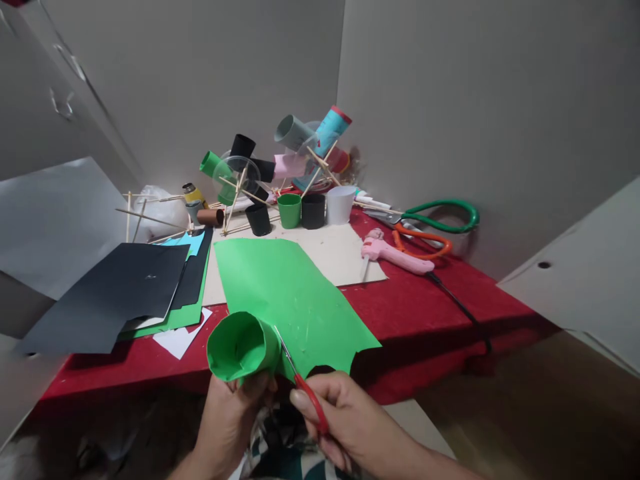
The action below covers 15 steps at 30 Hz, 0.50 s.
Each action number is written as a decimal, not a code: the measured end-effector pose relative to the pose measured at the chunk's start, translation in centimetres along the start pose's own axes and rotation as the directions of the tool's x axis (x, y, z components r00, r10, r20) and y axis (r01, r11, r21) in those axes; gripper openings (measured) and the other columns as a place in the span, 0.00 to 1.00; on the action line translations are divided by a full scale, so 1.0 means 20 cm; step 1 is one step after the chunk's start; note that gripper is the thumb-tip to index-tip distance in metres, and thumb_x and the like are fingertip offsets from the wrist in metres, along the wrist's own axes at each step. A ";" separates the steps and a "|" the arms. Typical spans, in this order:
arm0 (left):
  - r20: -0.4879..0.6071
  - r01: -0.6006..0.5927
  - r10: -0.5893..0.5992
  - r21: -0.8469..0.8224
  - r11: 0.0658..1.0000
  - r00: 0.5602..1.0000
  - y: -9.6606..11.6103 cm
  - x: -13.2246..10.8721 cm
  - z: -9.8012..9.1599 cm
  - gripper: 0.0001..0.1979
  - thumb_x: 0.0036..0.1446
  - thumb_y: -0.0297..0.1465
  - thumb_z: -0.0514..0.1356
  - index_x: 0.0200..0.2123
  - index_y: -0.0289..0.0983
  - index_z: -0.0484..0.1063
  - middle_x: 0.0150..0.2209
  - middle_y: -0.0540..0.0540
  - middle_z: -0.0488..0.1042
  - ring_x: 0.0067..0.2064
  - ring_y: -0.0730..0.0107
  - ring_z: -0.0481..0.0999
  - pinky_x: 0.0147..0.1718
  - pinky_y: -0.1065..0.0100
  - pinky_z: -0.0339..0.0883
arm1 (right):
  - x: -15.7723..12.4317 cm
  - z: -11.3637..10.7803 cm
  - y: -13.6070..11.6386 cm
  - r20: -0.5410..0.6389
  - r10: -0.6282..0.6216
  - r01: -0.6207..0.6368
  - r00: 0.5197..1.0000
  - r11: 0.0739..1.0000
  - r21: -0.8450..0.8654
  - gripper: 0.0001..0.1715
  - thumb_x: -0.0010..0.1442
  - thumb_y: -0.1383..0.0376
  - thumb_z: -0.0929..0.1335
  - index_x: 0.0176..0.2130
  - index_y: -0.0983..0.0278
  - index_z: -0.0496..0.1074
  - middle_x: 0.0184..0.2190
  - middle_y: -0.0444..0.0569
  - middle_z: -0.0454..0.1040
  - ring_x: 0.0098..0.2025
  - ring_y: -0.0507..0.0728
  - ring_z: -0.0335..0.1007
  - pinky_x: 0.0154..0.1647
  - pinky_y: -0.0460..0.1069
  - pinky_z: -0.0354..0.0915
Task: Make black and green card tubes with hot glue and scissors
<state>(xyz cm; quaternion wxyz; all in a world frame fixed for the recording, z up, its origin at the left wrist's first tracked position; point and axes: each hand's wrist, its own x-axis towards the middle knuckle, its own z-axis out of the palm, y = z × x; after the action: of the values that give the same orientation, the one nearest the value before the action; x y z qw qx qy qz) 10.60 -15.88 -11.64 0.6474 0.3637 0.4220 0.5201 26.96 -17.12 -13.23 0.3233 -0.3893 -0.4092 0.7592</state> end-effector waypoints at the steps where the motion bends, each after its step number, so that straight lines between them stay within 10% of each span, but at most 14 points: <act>1: -0.004 -0.004 0.004 0.020 1.000 1.000 0.01 0.00 0.00 0.14 0.46 0.36 0.72 0.24 0.34 0.72 0.21 0.52 0.70 0.24 0.76 0.65 0.25 0.73 0.61 | -0.01 -0.01 0.00 0.047 0.014 -0.017 0.999 0.998 0.067 0.35 0.50 0.36 0.70 0.19 0.63 0.63 0.07 0.32 0.51 0.09 0.43 0.45 0.08 0.39 0.42; 6: -0.038 0.005 -0.002 0.082 0.997 0.999 0.02 0.02 -0.04 0.15 0.45 0.37 0.72 0.23 0.35 0.71 0.21 0.51 0.70 0.24 0.75 0.66 0.25 0.72 0.60 | -0.10 -0.03 -0.08 0.194 0.055 -0.118 0.980 0.936 0.332 0.34 0.53 0.39 0.70 0.21 0.64 0.62 0.12 0.31 0.50 0.10 0.43 0.48 0.08 0.37 0.45; 15: 0.005 0.011 -0.012 0.194 0.981 1.000 0.06 -0.01 -0.06 0.11 0.46 0.35 0.70 0.20 0.35 0.74 0.21 0.47 0.73 0.26 0.69 0.70 0.27 0.69 0.63 | -0.07 -0.09 -0.15 0.214 0.100 -0.130 0.972 0.983 0.129 0.34 0.52 0.38 0.70 0.22 0.65 0.67 0.10 0.31 0.50 0.09 0.44 0.51 0.07 0.37 0.49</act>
<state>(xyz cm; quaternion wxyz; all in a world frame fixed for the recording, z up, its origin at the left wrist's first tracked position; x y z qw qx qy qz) 9.08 -15.73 -10.94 0.6132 0.4241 0.4708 0.4717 29.61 -16.30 -10.85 0.2614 -0.3073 -0.3621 0.8403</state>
